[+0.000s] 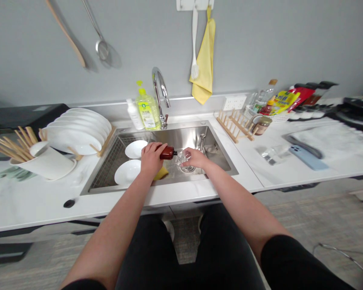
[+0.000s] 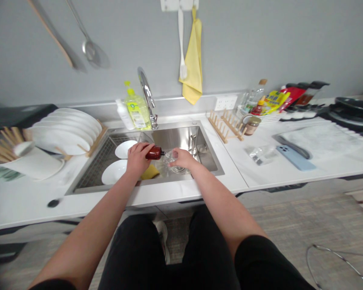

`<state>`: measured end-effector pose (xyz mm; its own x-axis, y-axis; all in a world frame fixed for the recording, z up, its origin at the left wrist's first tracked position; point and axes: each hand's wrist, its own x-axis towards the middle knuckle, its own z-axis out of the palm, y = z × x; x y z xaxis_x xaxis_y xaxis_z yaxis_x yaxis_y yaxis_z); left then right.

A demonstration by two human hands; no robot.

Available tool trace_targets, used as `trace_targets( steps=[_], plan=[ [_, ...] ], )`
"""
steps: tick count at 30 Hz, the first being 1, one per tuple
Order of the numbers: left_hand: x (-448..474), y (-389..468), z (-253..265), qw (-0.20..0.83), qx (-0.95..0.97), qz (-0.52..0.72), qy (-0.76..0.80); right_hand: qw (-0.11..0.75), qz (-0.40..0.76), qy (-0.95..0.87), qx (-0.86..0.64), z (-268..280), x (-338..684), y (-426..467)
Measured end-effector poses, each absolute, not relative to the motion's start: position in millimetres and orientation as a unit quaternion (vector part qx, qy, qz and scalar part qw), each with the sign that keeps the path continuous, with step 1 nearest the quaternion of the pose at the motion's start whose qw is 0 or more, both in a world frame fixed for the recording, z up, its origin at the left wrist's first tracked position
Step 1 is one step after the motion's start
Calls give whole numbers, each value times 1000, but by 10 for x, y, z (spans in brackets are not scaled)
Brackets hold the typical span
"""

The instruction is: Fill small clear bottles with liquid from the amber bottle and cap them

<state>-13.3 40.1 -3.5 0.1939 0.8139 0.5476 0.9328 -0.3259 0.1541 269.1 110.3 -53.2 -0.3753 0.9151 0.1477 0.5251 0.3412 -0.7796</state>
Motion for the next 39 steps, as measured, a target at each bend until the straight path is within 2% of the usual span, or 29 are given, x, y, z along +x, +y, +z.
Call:
trace_targets(
  steps=[39],
  plan=[
    [-103, 362, 30, 106, -771, -267, -568, 286, 321, -764, -482, -461, 2682, 1058]
  ],
)
